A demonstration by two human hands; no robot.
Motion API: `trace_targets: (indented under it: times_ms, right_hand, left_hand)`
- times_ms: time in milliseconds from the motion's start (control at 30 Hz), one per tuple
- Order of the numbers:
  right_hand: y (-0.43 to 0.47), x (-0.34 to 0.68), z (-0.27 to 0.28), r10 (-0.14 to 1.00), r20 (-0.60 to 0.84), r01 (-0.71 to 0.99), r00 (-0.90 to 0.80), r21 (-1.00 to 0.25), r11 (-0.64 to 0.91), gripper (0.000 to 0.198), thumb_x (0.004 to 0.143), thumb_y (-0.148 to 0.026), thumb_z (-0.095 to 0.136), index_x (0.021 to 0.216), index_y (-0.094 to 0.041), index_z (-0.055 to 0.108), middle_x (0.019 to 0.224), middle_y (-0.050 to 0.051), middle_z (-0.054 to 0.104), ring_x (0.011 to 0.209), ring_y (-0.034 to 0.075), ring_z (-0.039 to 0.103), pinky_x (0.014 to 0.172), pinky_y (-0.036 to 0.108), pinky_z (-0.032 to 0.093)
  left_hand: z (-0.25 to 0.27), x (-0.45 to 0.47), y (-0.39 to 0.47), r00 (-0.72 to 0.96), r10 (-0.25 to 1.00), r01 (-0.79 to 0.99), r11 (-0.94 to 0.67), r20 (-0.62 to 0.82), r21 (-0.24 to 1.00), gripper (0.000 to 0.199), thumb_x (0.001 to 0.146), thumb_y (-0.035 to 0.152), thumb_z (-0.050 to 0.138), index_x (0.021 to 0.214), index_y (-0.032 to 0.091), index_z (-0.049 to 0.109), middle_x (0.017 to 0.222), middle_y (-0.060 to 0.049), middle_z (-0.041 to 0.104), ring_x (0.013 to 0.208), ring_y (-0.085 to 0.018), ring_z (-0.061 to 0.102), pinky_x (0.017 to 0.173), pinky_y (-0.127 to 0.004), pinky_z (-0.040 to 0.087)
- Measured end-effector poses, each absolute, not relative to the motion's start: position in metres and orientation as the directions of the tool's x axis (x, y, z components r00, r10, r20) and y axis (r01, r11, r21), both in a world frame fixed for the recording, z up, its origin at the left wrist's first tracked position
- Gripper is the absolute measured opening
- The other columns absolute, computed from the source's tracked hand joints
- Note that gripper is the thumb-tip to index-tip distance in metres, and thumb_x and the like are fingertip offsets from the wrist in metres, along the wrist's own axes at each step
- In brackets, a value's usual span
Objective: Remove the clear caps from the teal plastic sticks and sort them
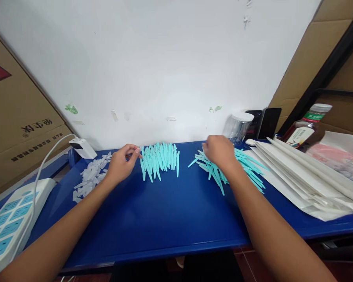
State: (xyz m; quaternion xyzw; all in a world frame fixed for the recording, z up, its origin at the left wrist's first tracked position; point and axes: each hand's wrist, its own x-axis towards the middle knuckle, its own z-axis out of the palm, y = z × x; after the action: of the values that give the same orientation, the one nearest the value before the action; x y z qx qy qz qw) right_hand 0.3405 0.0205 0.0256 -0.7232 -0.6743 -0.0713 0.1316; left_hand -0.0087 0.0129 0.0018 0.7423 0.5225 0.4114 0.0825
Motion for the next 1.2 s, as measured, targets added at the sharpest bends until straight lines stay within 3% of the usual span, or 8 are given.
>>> trace_targets:
  times_ms: [67,167,233,433,700,833,1000,1200]
  right_hand:
    - [0.016,0.31,0.016,0.959,0.282,0.966,0.015,-0.251,0.059,0.035,0.098,-0.048,0.055,0.096,-0.019,0.075,0.094,0.016,0.077,0.083,0.029,0.071,0.069,0.036,0.045]
    - [0.012,0.275,-0.003,0.978,0.156,0.944,-0.137,-0.28,0.176,0.035,0.092,-0.052,0.064,0.095,-0.018,0.073,0.098,0.016,0.076,0.088,0.029,0.07,0.067,0.033,0.044]
    - [0.011,0.266,-0.011,0.983,0.108,0.943,-0.15,-0.284,0.175,0.028,0.09,-0.045,0.065,0.093,-0.018,0.072,0.099,0.016,0.076,0.088,0.029,0.069,0.065,0.033,0.042]
    - [0.007,0.276,-0.01,0.988,0.018,0.932,-0.152,-0.329,0.149,0.024,0.084,-0.029,0.066,0.061,-0.021,0.065,0.06,0.008,0.066,0.06,0.023,0.063,0.056,0.032,0.034]
    - [0.011,0.289,-0.007,0.987,0.057,0.889,-0.148,-0.43,0.158,0.01,0.082,-0.028,0.069,0.077,-0.02,0.066,0.075,0.007,0.072,0.069,0.022,0.066,0.059,0.03,0.038]
    - [0.017,0.296,-0.001,0.977,0.135,0.823,-0.165,-0.527,0.211,0.008,0.091,-0.027,0.06,0.089,-0.02,0.062,0.082,0.005,0.075,0.072,0.019,0.067,0.063,0.028,0.043]
    - [0.018,0.294,0.004,0.941,0.251,0.503,-0.228,-0.797,0.334,0.026,0.096,-0.043,0.058,0.097,-0.017,0.065,0.075,0.004,0.068,0.064,0.017,0.064,0.06,0.028,0.048]
    - [0.01,0.285,0.005,0.955,0.184,0.37,-0.232,-0.892,0.261,0.052,0.092,-0.06,0.061,0.11,-0.014,0.077,0.061,-0.003,0.05,0.053,0.012,0.044,0.052,0.026,0.04]
  left_hand:
    - [0.0,-0.007,0.012,0.171,0.845,0.733,-0.453,0.507,0.508,0.026,0.102,0.044,0.05,0.106,0.022,0.063,0.088,-0.003,0.079,0.071,-0.02,0.068,0.068,-0.03,0.044]
    - [-0.002,-0.005,0.009,0.242,0.831,0.747,-0.489,0.5,0.45,0.024,0.103,0.042,0.048,0.105,0.023,0.063,0.09,-0.004,0.078,0.082,-0.023,0.07,0.071,-0.031,0.045]
    - [-0.004,-0.004,0.008,0.269,0.82,0.739,-0.512,0.505,0.437,0.024,0.103,0.041,0.048,0.104,0.023,0.063,0.09,-0.005,0.077,0.086,-0.024,0.07,0.074,-0.032,0.045]
    - [-0.007,-0.003,0.008,0.306,0.81,0.722,-0.54,0.5,0.433,0.022,0.104,0.039,0.047,0.105,0.023,0.063,0.088,-0.004,0.076,0.085,-0.023,0.069,0.075,-0.033,0.046]
    - [-0.006,-0.004,0.009,0.312,0.805,0.714,-0.549,0.504,0.435,0.022,0.104,0.039,0.048,0.104,0.023,0.062,0.088,-0.004,0.076,0.085,-0.023,0.07,0.076,-0.033,0.047]
    - [-0.004,-0.005,0.009,0.254,0.833,0.679,-0.515,0.492,0.523,0.022,0.102,0.04,0.051,0.102,0.022,0.064,0.085,-0.003,0.077,0.076,-0.02,0.069,0.069,-0.031,0.045]
    - [-0.009,-0.005,0.015,0.162,0.888,0.534,-0.446,0.431,0.718,0.029,0.098,0.046,0.058,0.1,0.019,0.069,0.084,-0.005,0.079,0.076,-0.02,0.072,0.068,-0.03,0.048]
    - [-0.013,-0.005,0.021,0.127,0.92,0.293,-0.392,0.371,0.872,0.039,0.089,0.053,0.07,0.097,0.015,0.073,0.087,-0.01,0.079,0.086,-0.026,0.076,0.073,-0.032,0.054]
